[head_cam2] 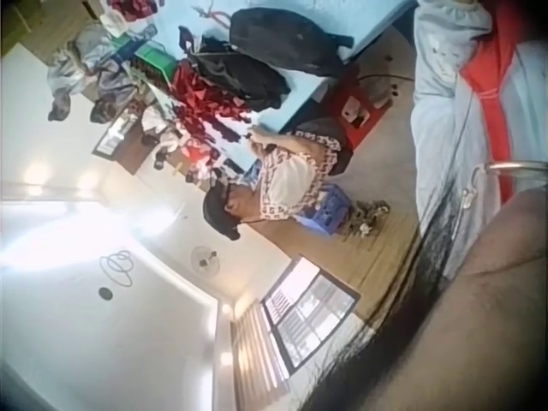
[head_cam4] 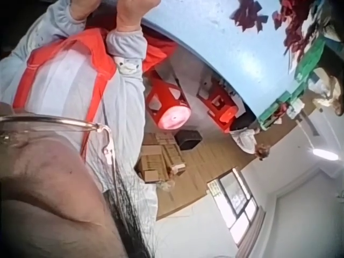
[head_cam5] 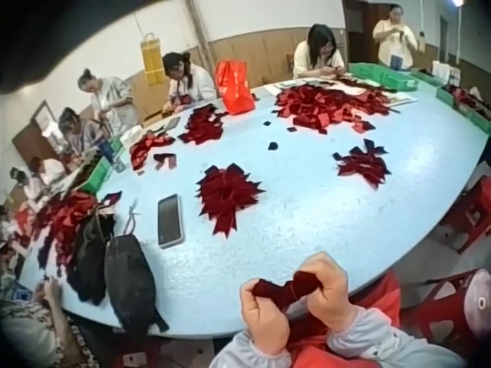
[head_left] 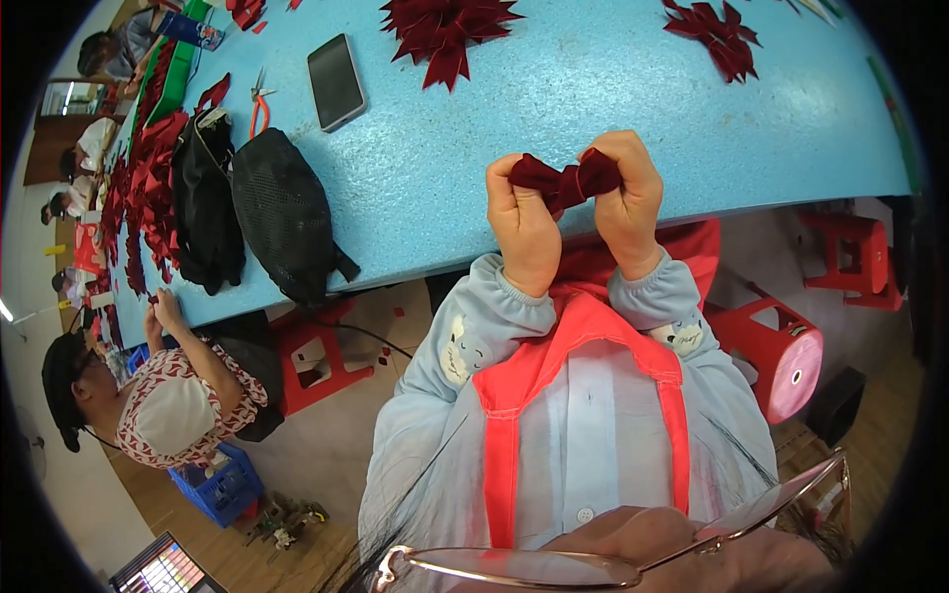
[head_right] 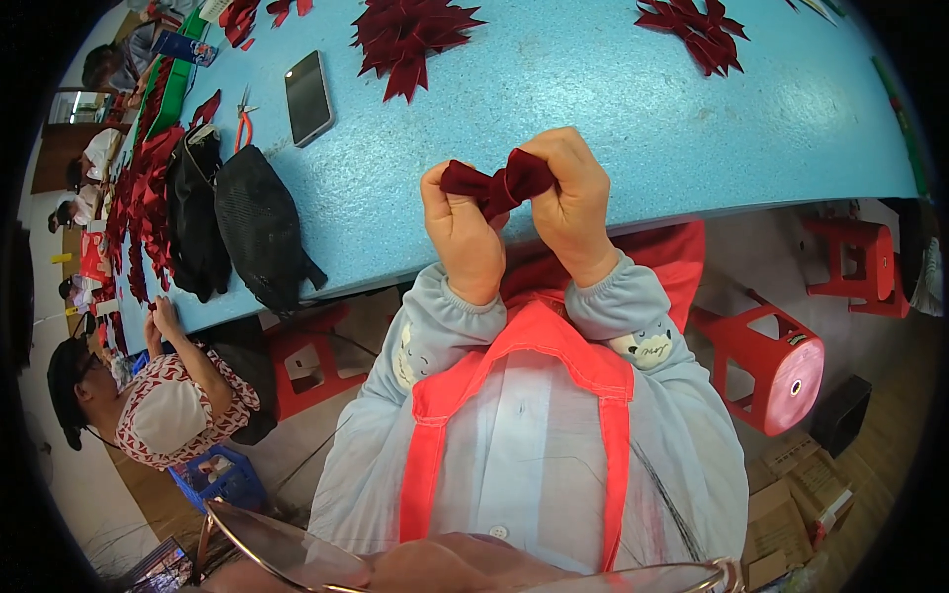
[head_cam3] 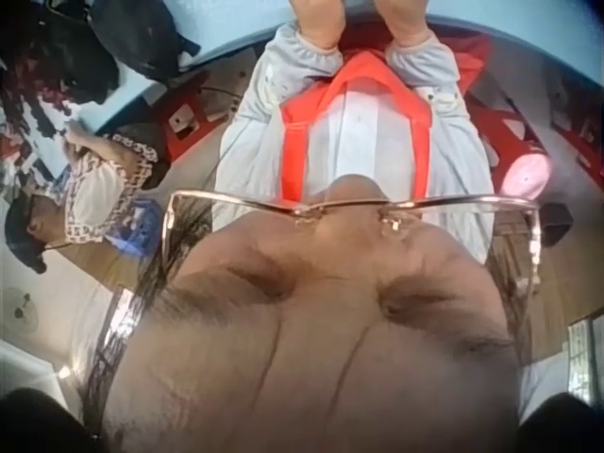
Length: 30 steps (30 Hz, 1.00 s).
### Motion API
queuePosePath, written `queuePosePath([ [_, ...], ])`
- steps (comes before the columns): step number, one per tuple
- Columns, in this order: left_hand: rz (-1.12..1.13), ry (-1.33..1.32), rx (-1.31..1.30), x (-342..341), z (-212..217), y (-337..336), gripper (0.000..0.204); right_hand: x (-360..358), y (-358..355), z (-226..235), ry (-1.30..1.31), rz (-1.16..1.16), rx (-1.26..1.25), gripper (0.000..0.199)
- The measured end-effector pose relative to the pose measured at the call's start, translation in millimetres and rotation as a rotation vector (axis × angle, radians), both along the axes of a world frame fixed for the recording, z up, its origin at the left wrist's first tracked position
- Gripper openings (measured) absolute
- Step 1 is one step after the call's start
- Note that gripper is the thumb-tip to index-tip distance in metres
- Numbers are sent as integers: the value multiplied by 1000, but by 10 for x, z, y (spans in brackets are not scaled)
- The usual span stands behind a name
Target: Assemble red fabric bows by folding and securing small fabric pieces at a workstation.
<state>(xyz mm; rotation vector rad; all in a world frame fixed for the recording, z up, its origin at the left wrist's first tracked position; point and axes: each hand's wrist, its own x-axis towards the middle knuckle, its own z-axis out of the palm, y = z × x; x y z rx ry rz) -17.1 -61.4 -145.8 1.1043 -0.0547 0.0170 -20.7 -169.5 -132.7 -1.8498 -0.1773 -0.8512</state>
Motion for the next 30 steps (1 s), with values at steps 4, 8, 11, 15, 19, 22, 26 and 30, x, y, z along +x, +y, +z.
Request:
queuePosePath([
  [4,-88,-10,-74,0,11,-13,14,-36,24,25,-5,-101,-35,15],
  [8,-121,140,-129,-19,155,16,13,-45,19,60,-31,-134,-120,18],
  [11,-358,205,-14,30,171,105,14,-45,12,55,-42,-118,-193,18],
  [15,-168,132,152,44,80,33,15,-43,26,44,-21,-85,-232,18],
  [19,-139,116,76,50,71,33,14,-39,54,1,5,-96,-69,21],
  [22,-164,214,-23,53,120,60,14,-44,92,-50,25,-102,70,20],
  [26,-127,302,-101,84,179,24,12,-24,152,-94,110,-95,253,18],
  [30,-62,310,-140,82,125,21,12,-24,156,-99,208,24,422,19],
])
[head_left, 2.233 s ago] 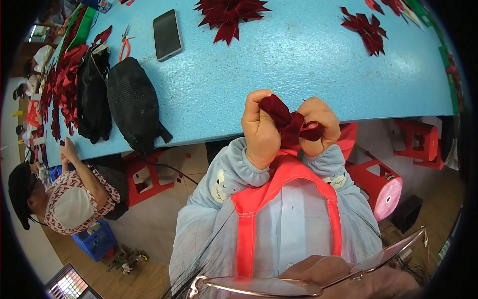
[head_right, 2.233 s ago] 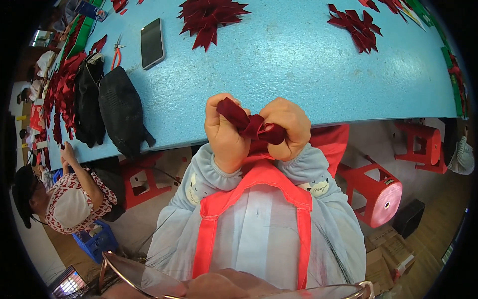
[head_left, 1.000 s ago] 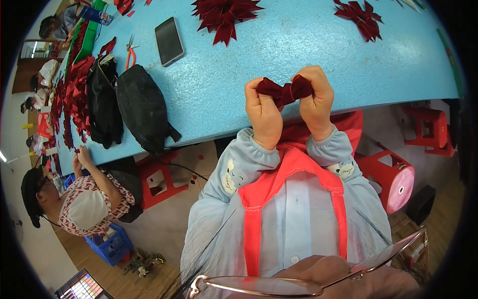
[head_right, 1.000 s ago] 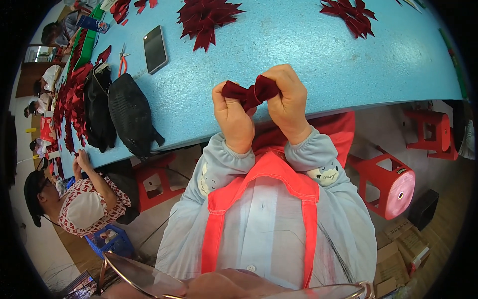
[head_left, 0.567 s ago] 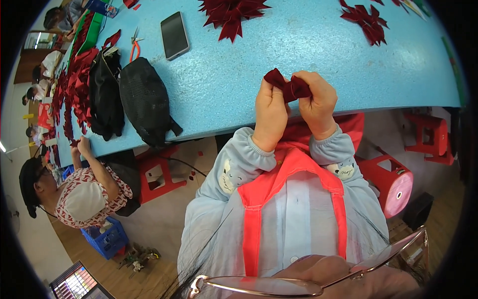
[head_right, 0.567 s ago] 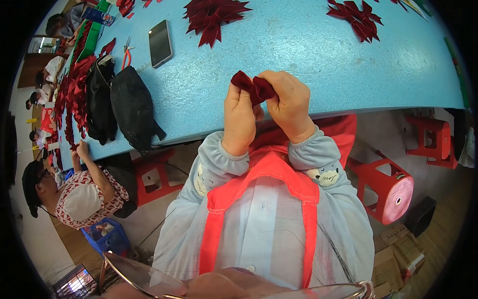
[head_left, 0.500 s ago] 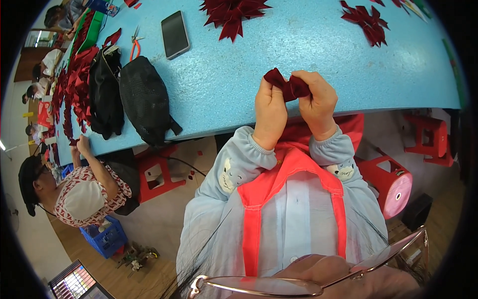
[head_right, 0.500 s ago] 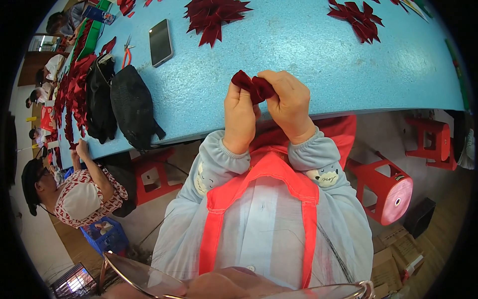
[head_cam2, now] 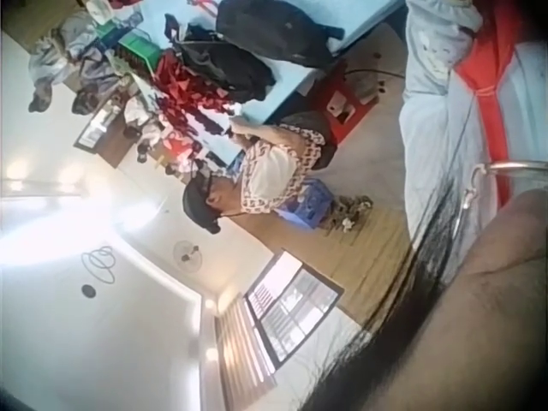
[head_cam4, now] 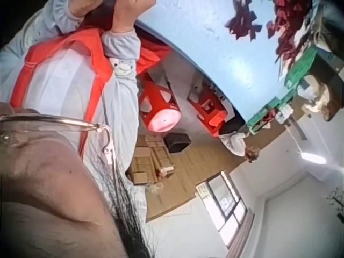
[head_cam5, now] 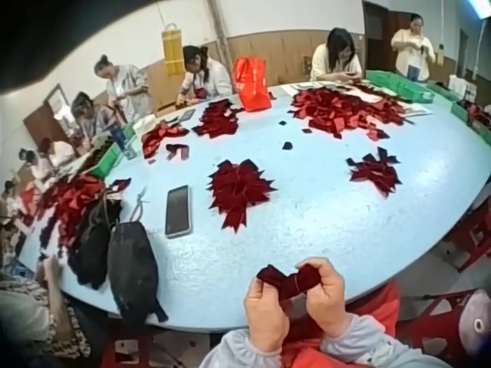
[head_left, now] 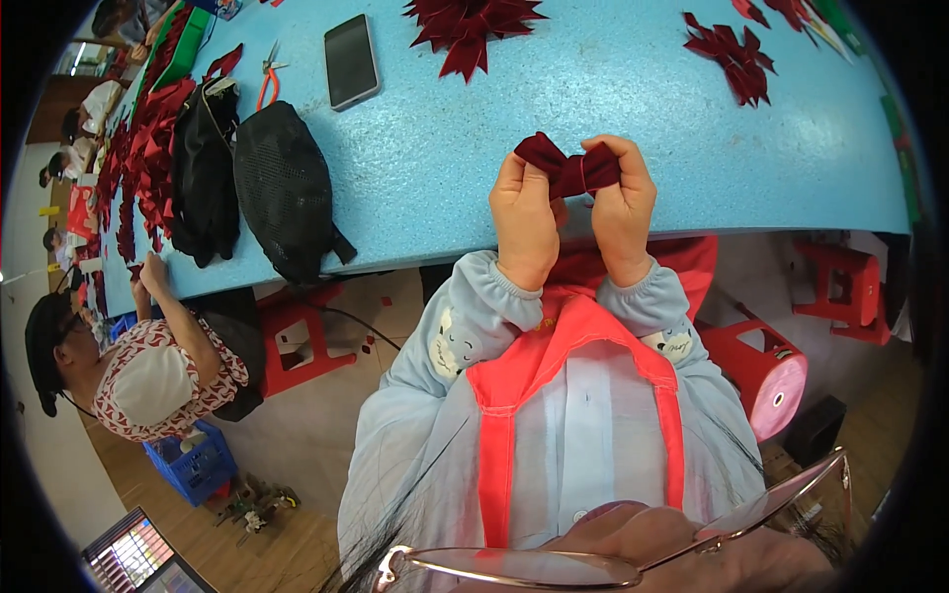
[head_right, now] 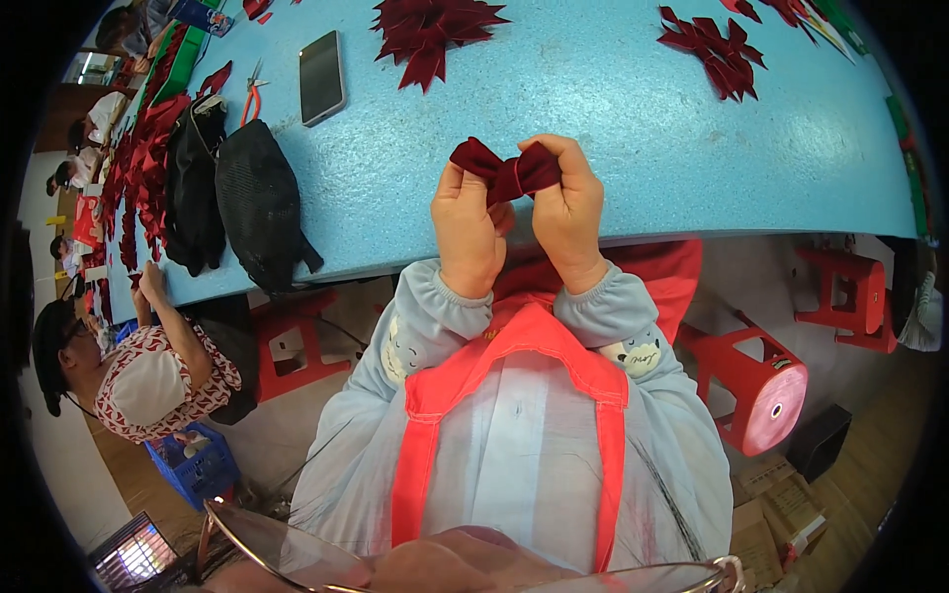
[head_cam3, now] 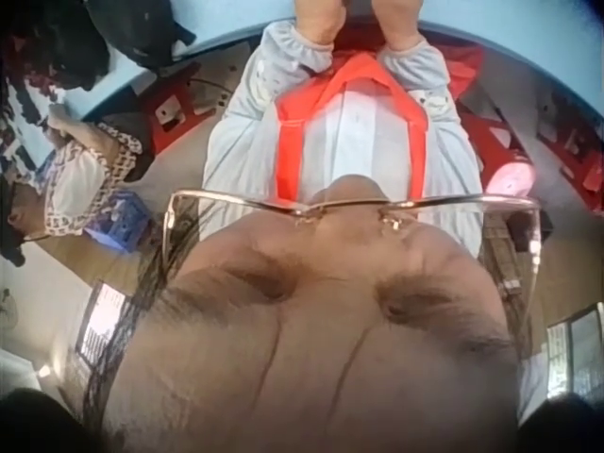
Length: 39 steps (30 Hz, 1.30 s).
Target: Assemble red fabric bows by folding and securing small fabric pieces at a workstation.
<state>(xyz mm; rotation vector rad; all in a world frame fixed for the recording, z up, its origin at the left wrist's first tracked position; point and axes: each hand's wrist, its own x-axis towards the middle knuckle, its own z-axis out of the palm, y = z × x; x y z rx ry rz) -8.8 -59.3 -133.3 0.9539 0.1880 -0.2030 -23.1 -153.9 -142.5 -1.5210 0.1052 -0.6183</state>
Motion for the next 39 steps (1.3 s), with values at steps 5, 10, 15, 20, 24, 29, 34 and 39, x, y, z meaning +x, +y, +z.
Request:
queuePosePath([
  [5,18,-73,-167,-126,151,-2,15,-103,-31,56,-252,-106,-316,17],
  [10,-129,-106,-330,-181,193,57,16,-136,-10,160,-456,-152,-405,22],
  [15,-130,-282,-161,-199,59,74,18,-72,-48,286,-445,-55,-342,22],
  [20,-287,-360,-137,-115,56,137,20,-55,-206,248,-457,-87,-494,22],
  [24,-252,-515,29,-82,117,83,20,-85,-272,293,-322,31,-459,20],
  [29,-187,-568,185,-111,44,45,14,-78,-263,284,-264,-72,-567,17],
  [34,-233,-208,-114,-126,117,55,11,-70,-210,219,-208,-170,-568,16],
  [39,-252,-80,-343,-89,48,92,11,-62,-120,182,-157,-189,-541,18],
])
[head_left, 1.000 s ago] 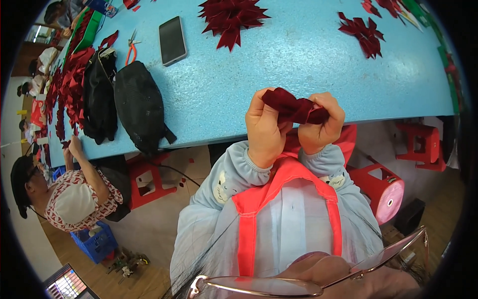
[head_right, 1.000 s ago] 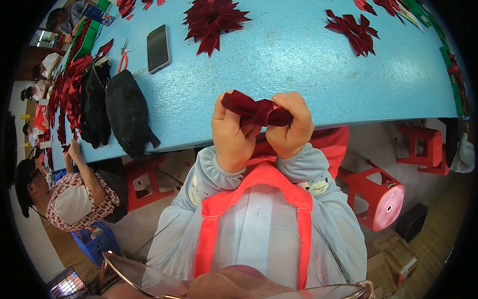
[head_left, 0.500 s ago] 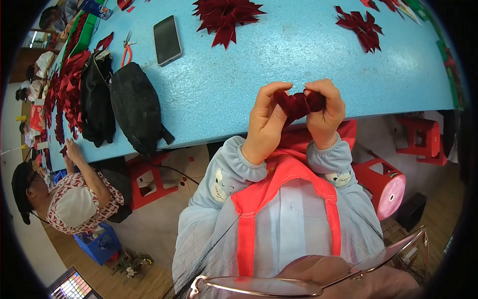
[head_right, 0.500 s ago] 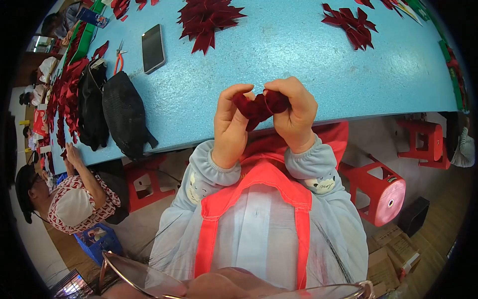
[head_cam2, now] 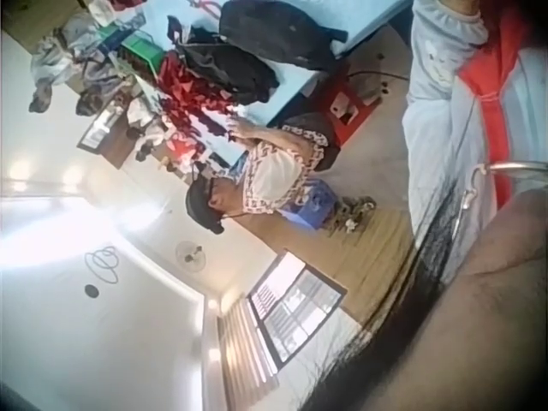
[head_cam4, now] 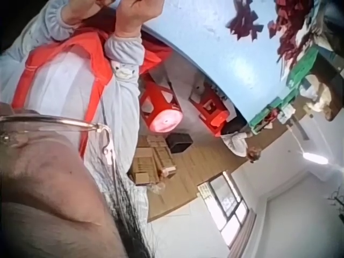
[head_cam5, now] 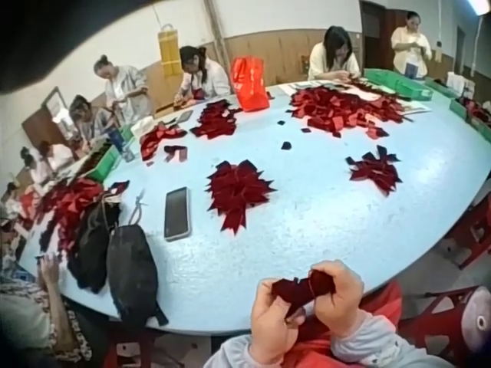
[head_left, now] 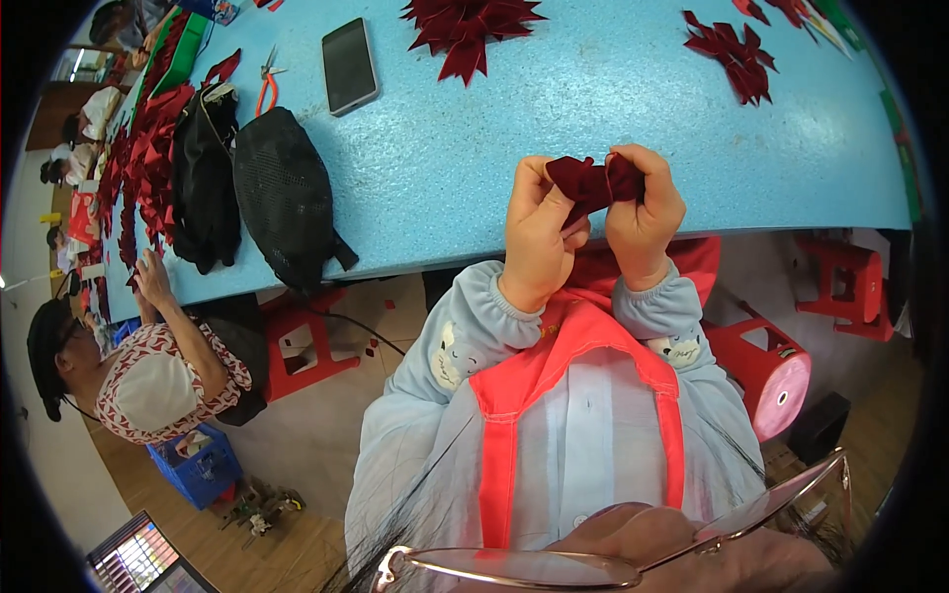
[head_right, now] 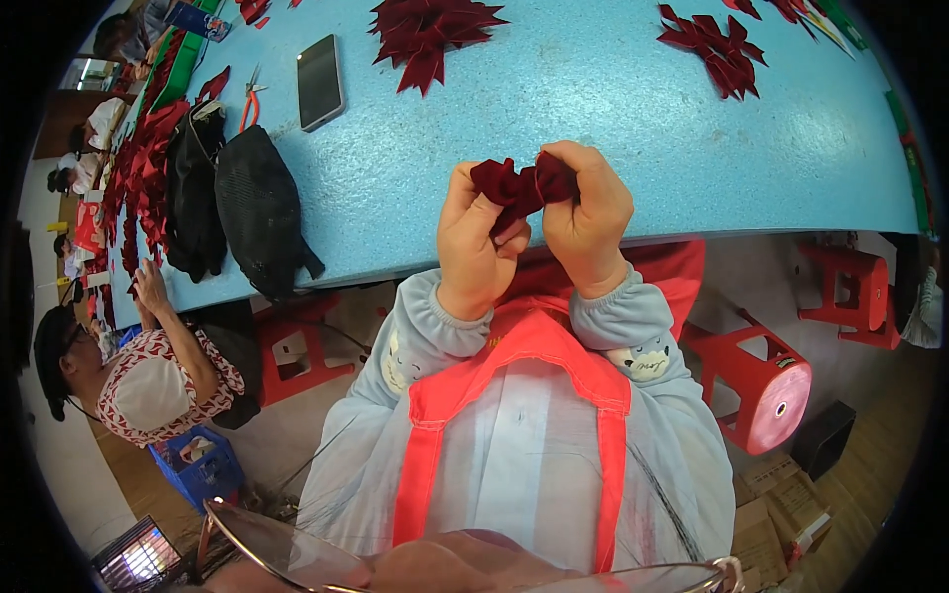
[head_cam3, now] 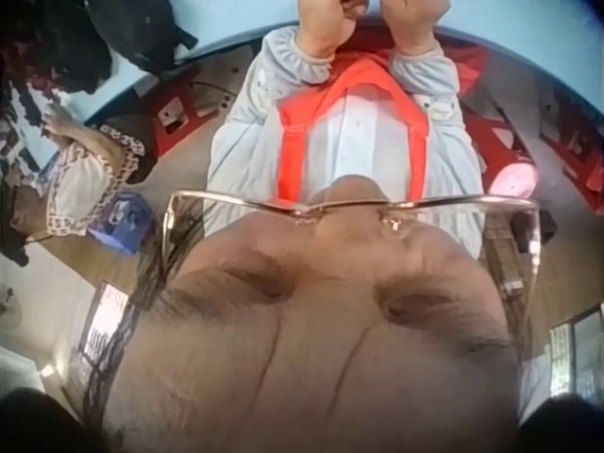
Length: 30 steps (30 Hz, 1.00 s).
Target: Assemble red fabric bows by folding and securing small fabric pieces at a workstation.
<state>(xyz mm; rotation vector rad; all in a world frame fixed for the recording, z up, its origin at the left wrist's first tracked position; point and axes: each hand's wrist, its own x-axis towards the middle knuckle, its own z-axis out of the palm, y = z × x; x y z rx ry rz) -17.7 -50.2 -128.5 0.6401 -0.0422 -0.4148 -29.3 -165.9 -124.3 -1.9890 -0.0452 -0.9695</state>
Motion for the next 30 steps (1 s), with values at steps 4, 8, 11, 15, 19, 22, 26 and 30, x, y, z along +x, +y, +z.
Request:
queuePosePath([
  [4,35,-14,-38,23,-7,-14,12,27,38,-50,-64,-31,-42,19],
  [8,69,-88,-2,40,15,2,11,44,17,-8,-17,-10,-41,18],
  [11,12,-118,-3,49,-16,14,12,54,9,-20,-13,-8,1,17],
  [15,73,-168,46,50,-83,-53,11,83,11,-38,-51,-23,-2,13],
  [19,97,-165,-6,73,-137,-63,18,41,10,-84,-73,-16,-30,15],
  [22,126,-84,10,83,-70,-77,14,33,-27,-83,-103,42,-65,18],
  [26,43,17,122,97,97,-47,11,86,-107,-33,-173,179,-146,20],
  [30,-54,-49,217,132,21,-17,3,123,-182,30,-157,266,-230,20],
])
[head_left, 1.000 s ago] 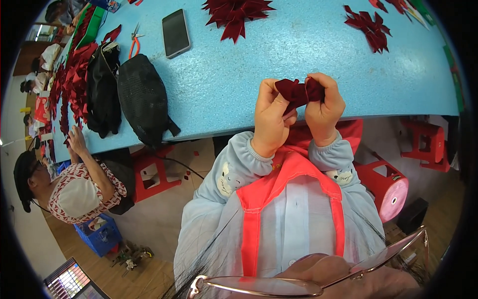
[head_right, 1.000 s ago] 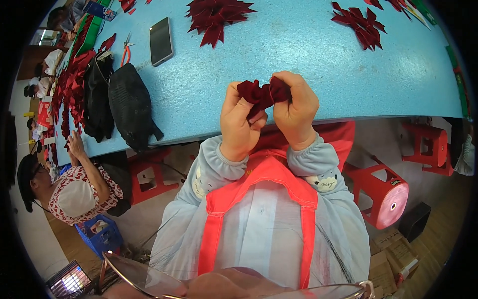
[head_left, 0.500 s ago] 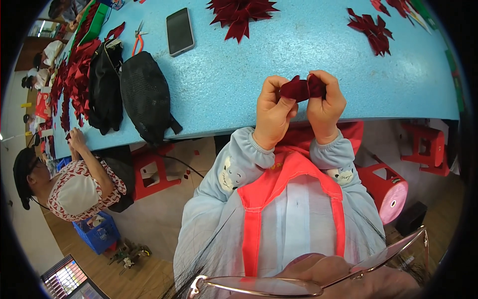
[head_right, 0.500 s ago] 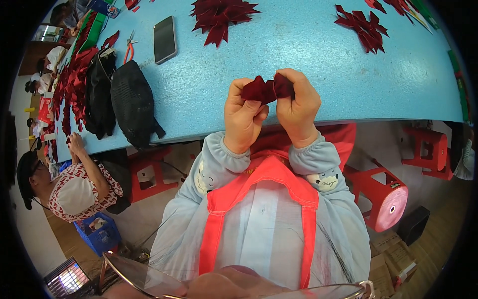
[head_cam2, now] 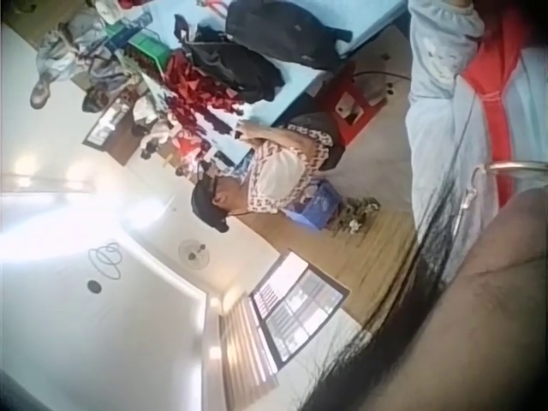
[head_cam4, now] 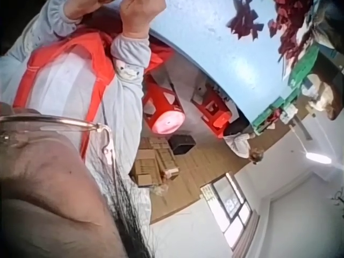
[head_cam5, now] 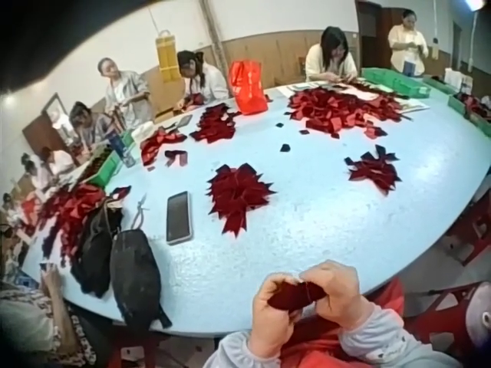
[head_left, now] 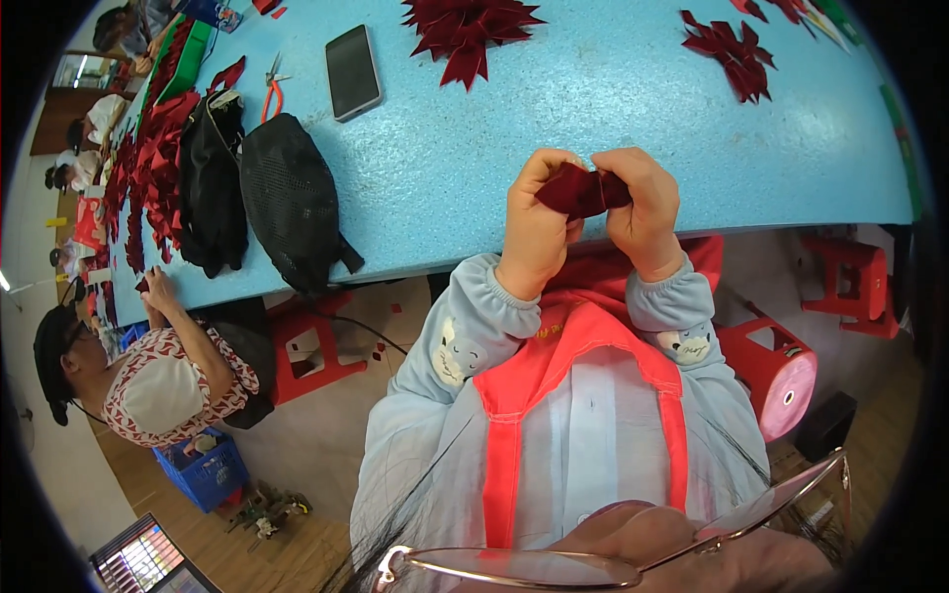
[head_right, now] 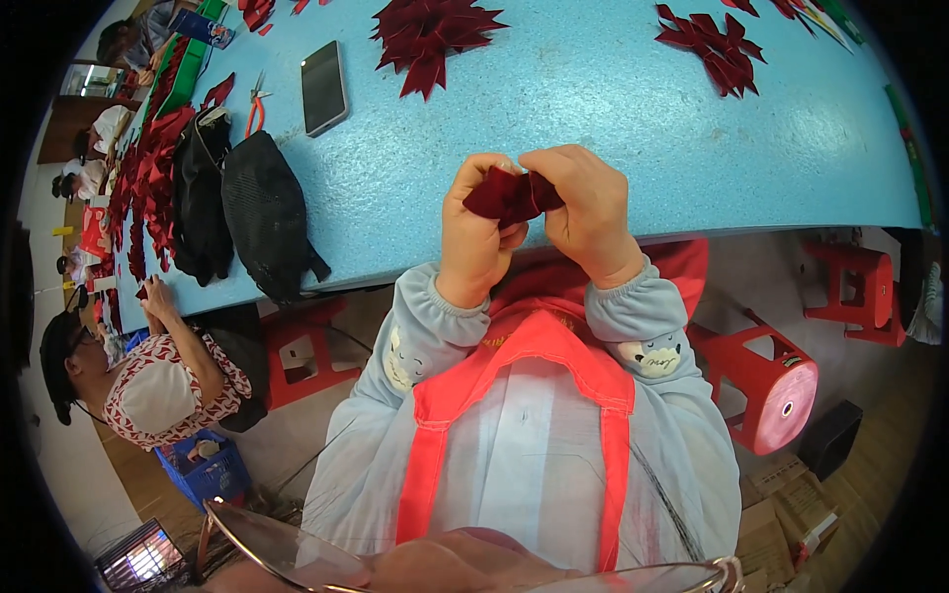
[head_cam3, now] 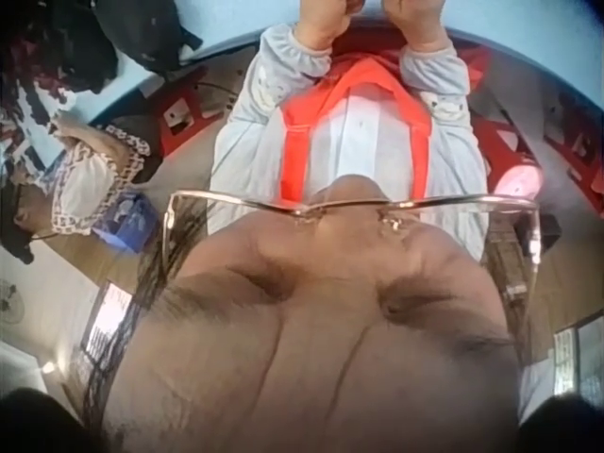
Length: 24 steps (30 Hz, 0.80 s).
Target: Assemble red fabric bows by folding and securing small fabric pieces at a workstation.
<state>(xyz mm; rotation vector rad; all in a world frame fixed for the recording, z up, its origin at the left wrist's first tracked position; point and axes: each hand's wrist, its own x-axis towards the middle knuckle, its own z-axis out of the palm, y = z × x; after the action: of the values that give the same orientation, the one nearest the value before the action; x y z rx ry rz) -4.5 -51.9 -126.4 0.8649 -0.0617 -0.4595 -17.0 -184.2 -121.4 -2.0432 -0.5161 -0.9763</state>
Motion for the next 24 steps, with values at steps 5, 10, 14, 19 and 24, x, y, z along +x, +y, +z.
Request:
queuePosePath([
  [5,-6,35,-9,-19,-22,-52,5,-38,13,7,85,-7,-48,17],
  [10,-71,-81,115,15,25,-42,10,-72,12,-82,103,-166,16,15],
  [14,-111,-57,48,6,-11,-20,10,-96,179,-96,106,-243,198,21],
  [19,-15,33,36,56,-62,-33,12,-6,134,-124,135,-213,156,16],
  [24,90,-14,88,160,-94,43,13,-8,144,-78,350,-93,395,5],
])
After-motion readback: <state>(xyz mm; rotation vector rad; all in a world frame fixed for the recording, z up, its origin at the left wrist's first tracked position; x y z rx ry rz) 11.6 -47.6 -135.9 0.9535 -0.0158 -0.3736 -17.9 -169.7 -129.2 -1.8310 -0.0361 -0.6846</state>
